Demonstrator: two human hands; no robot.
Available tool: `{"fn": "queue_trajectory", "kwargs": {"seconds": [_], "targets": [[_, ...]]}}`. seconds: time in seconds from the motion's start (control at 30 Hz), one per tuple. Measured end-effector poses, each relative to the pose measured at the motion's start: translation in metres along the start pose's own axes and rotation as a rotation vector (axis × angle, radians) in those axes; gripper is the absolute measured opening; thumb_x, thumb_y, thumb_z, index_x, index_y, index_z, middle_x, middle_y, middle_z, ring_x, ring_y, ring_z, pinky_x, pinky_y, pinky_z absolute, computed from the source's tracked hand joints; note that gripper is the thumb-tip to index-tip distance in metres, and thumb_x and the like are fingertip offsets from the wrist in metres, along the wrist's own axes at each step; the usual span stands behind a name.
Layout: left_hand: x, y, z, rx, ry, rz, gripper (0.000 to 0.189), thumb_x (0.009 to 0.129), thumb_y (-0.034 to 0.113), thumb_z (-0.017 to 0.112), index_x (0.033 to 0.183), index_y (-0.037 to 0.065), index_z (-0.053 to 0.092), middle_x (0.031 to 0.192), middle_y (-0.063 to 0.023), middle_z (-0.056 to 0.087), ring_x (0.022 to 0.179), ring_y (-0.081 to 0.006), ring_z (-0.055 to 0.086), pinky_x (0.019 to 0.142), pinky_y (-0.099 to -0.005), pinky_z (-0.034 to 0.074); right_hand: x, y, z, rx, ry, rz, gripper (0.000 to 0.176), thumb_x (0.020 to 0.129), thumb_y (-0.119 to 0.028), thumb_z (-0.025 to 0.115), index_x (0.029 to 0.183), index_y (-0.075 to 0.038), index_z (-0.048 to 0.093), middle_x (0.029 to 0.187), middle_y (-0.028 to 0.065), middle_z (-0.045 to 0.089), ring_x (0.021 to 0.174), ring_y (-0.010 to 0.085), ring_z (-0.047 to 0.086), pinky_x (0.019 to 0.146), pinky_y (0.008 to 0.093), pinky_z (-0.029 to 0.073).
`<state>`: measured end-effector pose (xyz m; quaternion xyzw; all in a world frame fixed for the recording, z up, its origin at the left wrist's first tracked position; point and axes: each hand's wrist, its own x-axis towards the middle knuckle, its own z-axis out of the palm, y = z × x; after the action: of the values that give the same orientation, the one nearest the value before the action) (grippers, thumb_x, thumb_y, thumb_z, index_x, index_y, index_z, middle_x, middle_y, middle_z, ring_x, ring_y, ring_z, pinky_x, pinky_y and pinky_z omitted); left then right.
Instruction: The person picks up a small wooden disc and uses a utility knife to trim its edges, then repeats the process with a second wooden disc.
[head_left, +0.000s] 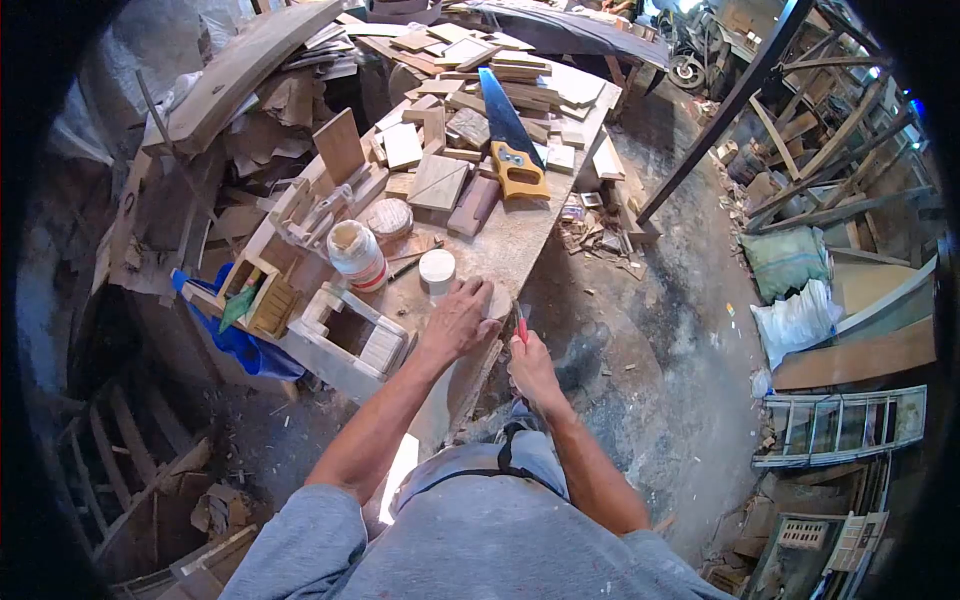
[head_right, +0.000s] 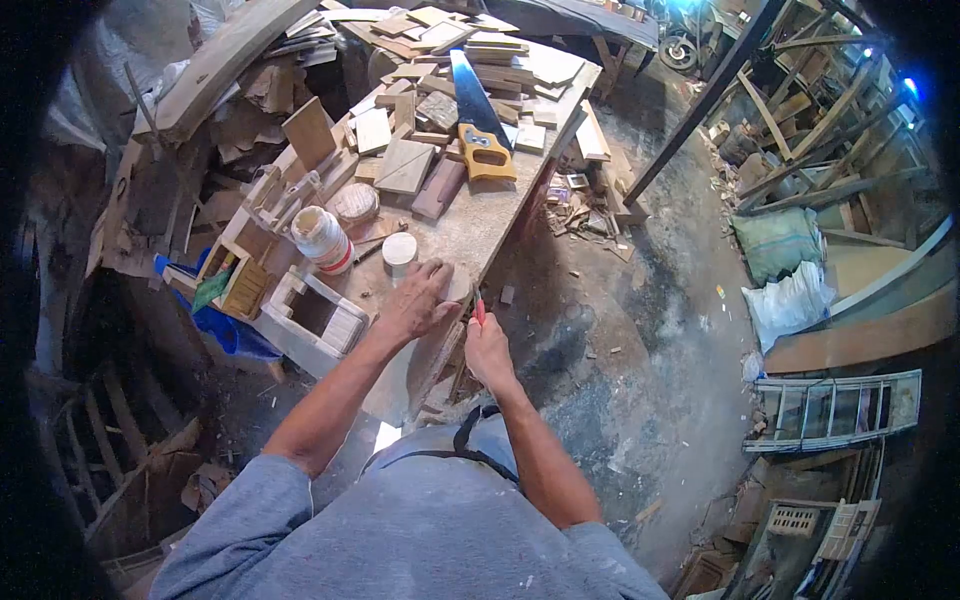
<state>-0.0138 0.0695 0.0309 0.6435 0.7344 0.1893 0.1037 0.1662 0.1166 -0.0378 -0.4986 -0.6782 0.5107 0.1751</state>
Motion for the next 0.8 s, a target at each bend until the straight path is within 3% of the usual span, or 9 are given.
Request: {"fn": "queue_trajectory", "kwargs": {"seconds": [0.03, 0.13, 0.33, 0.63, 0.73, 0.8], "targets": [[0.001, -0.002, 0.002, -0.025, 0.001, 0.002, 0.072, 0.081, 0.030, 0.081, 0.139, -0.001, 0.051, 0.140, -0.0209, 0.054, 0.130, -0.0402, 0.051, 0.107, -0.0465, 0.047, -0.003, -0.012, -0.004, -0.001, -0.012, 0.036, 0.038, 0.104, -0.030, 0.045, 0.115, 0.004, 0.059, 0.106, 0.0361, 0.066, 0.107, 0.0544, 0.062, 0.091, 0.0558, 0.048], [0.001, -0.008, 0.004, -0.101, -0.003, -0.007, 0.072, 0.080, 0.029, 0.082, 0.138, -0.001, 0.052, 0.141, -0.0208, 0.053, 0.129, -0.0411, 0.051, 0.108, -0.0472, 0.046, -0.012, -0.040, -0.012, -0.130, -0.009, -0.048, 0.036, 0.105, -0.029, 0.045, 0.113, 0.004, 0.056, 0.105, 0.0368, 0.066, 0.105, 0.0563, 0.061, 0.089, 0.0577, 0.048], [0.000, -0.016, 0.002, -0.212, 0.044, -0.011, 0.070, 0.076, 0.021, 0.084, 0.135, -0.002, 0.055, 0.135, -0.0223, 0.056, 0.126, -0.0420, 0.053, 0.107, -0.0469, 0.046, -0.007, -0.035, -0.009, -0.210, -0.051, -0.118, 0.032, 0.105, -0.026, 0.045, 0.113, 0.004, 0.050, 0.100, 0.0389, 0.065, 0.100, 0.0587, 0.061, 0.087, 0.0619, 0.048], [0.003, -0.012, 0.005, -0.246, 0.091, -0.040, 0.072, 0.071, 0.018, 0.086, 0.133, -0.004, 0.057, 0.129, -0.0239, 0.059, 0.122, -0.0415, 0.055, 0.106, -0.0455, 0.046, -0.001, -0.057, -0.009, -0.417, -0.059, 0.022, 0.030, 0.104, -0.024, 0.045, 0.110, 0.005, 0.051, 0.098, 0.0381, 0.066, 0.097, 0.0588, 0.062, 0.085, 0.0620, 0.049], [-0.001, -0.011, 0.010, -0.241, 0.133, -0.052, 0.072, 0.071, 0.019, 0.087, 0.132, -0.004, 0.058, 0.128, -0.0246, 0.059, 0.121, -0.0418, 0.056, 0.106, -0.0458, 0.046, 0.011, -0.036, -0.020, -0.227, -0.095, -0.182, 0.031, 0.105, -0.025, 0.045, 0.107, 0.005, 0.054, 0.099, 0.0364, 0.066, 0.099, 0.0573, 0.062, 0.086, 0.0595, 0.049], [0.004, -0.012, 0.012, -0.232, 0.154, -0.055, 0.072, 0.071, 0.019, 0.087, 0.132, -0.004, 0.058, 0.127, -0.0247, 0.059, 0.120, -0.0419, 0.057, 0.105, -0.0457, 0.047, 0.011, -0.036, -0.027, -0.106, -0.055, -0.097, 0.033, 0.105, -0.026, 0.045, 0.105, 0.004, 0.056, 0.098, 0.0358, 0.066, 0.100, 0.0567, 0.062, 0.086, 0.0587, 0.049]]}}
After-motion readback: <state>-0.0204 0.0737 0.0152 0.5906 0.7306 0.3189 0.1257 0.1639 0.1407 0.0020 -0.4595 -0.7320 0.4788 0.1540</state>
